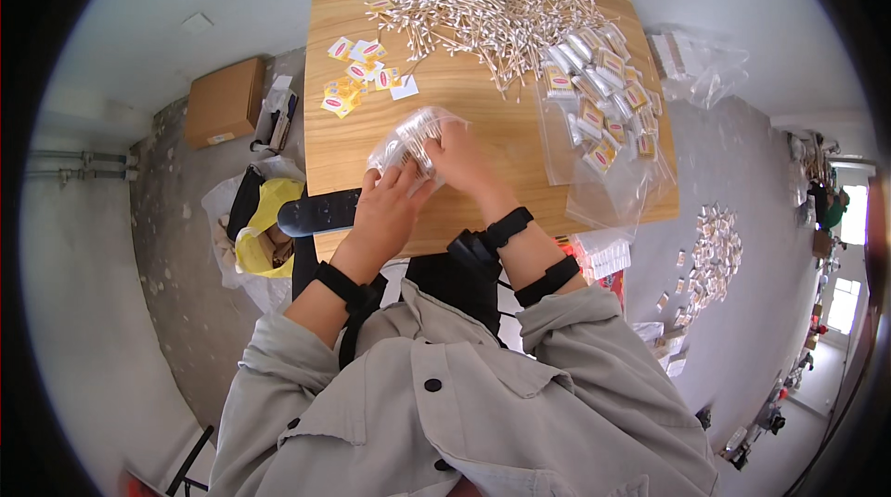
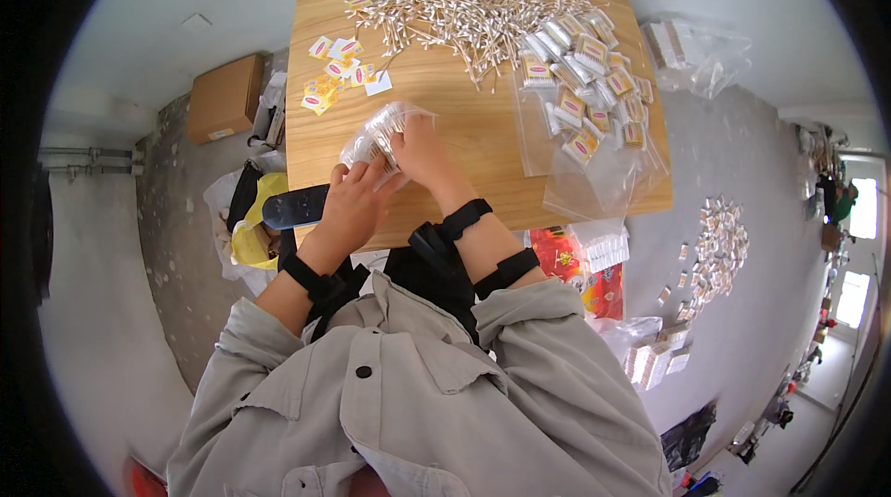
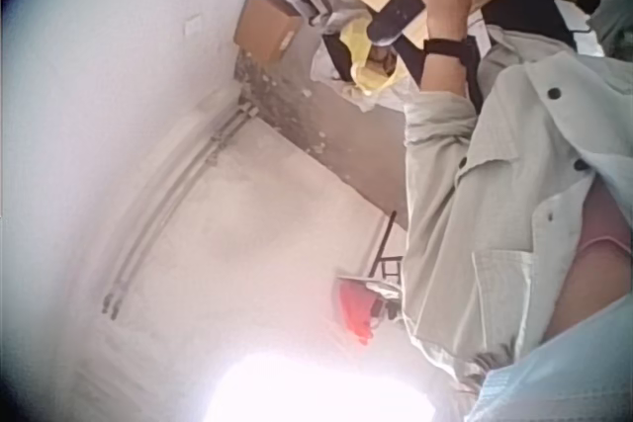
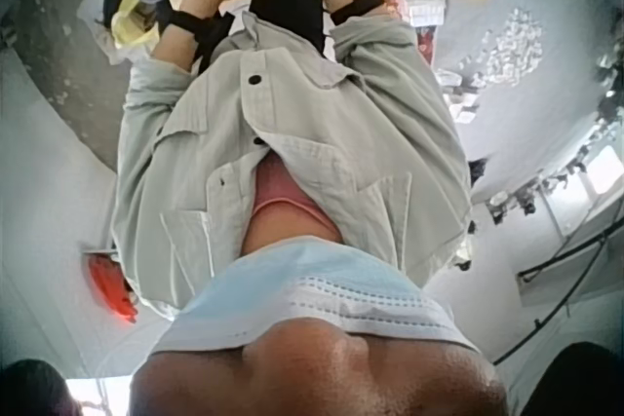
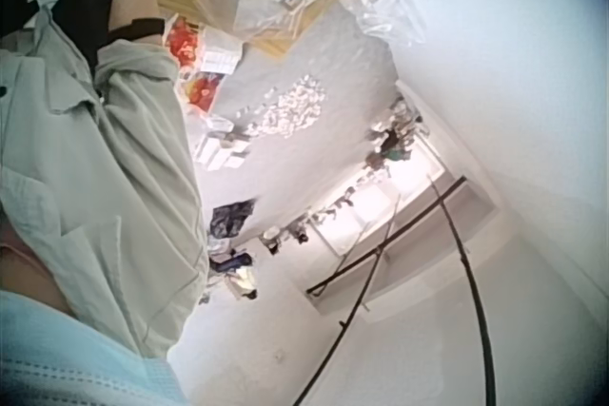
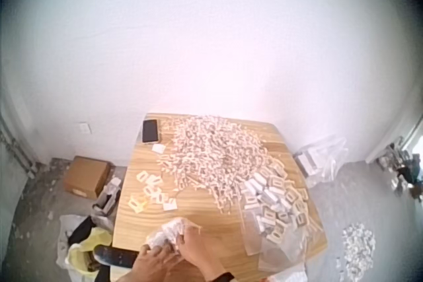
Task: The recorder is counting and packing small bundles of cotton swabs into plastic bags.
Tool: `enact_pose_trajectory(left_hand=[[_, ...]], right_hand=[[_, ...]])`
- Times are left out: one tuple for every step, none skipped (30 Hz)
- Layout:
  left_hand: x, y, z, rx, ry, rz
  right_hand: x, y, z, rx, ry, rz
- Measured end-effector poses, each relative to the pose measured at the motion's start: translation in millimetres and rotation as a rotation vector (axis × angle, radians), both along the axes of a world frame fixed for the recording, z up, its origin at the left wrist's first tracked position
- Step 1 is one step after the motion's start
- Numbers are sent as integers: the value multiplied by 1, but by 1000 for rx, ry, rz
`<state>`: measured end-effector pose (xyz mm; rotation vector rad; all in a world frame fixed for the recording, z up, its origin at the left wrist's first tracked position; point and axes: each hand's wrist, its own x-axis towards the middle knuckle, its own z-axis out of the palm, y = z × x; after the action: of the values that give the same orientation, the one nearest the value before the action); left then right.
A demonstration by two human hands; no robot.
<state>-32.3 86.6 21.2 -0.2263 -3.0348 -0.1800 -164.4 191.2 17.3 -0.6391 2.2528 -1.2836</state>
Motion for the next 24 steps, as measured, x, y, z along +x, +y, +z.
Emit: enact_pose_trajectory(left_hand=[[0,1,2,11,24,5],[-1,2,3,22,48,9],[1,1,3,20,47,13],[1,1,4,28,36,21],[2,0,4,36,25,28],[4,1,5,36,24,28],[6,3,5,39,18,43],[7,4,5,41,12,59],[7,7,9,42,13,55],[7,10,13,111,-10,105],[6,13,18,181,-33,155],[-1,17,29,185,-30,143],[-11,21,45,202,93,169],[-21,24,52,222,215,192],[-27,20,47,220,215,195],[-37,15,37,170,251,282],[-45,11,27,121,286,367],[-53,5,18,119,291,370],[-59,0,12,126,83,412],[-63,-6,5,132,-126,450],[-68,-8,5,136,-126,440],[-72,-10,5,189,-201,436],[-76,-12,5,241,-276,433],[-78,-17,0,240,-276,432]], right_hand=[[7,2,-11,26,247,-54],[11,5,-22,53,493,-107],[14,6,-23,50,492,-103],[17,8,-23,110,425,-86],[17,10,-23,169,359,-68],[15,13,-21,168,357,-67],[11,16,-19,206,280,13],[10,17,-17,242,204,93],[10,18,-16,243,204,90],[11,18,-16,215,255,104],[11,19,-15,188,307,118],[12,20,-20,193,310,106],[14,22,-28,235,316,20],[15,25,-35,279,321,-68],[18,23,-34,277,320,-66],[20,19,-30,306,302,-45],[23,17,-25,336,283,-26],[24,14,-21,333,289,-23],[26,12,-19,368,289,-34],[28,10,-17,403,289,-44],[28,12,-18,408,289,-54],[28,13,-19,419,289,-60],[28,15,-20,429,288,-65],[27,15,-21,428,288,-67]])
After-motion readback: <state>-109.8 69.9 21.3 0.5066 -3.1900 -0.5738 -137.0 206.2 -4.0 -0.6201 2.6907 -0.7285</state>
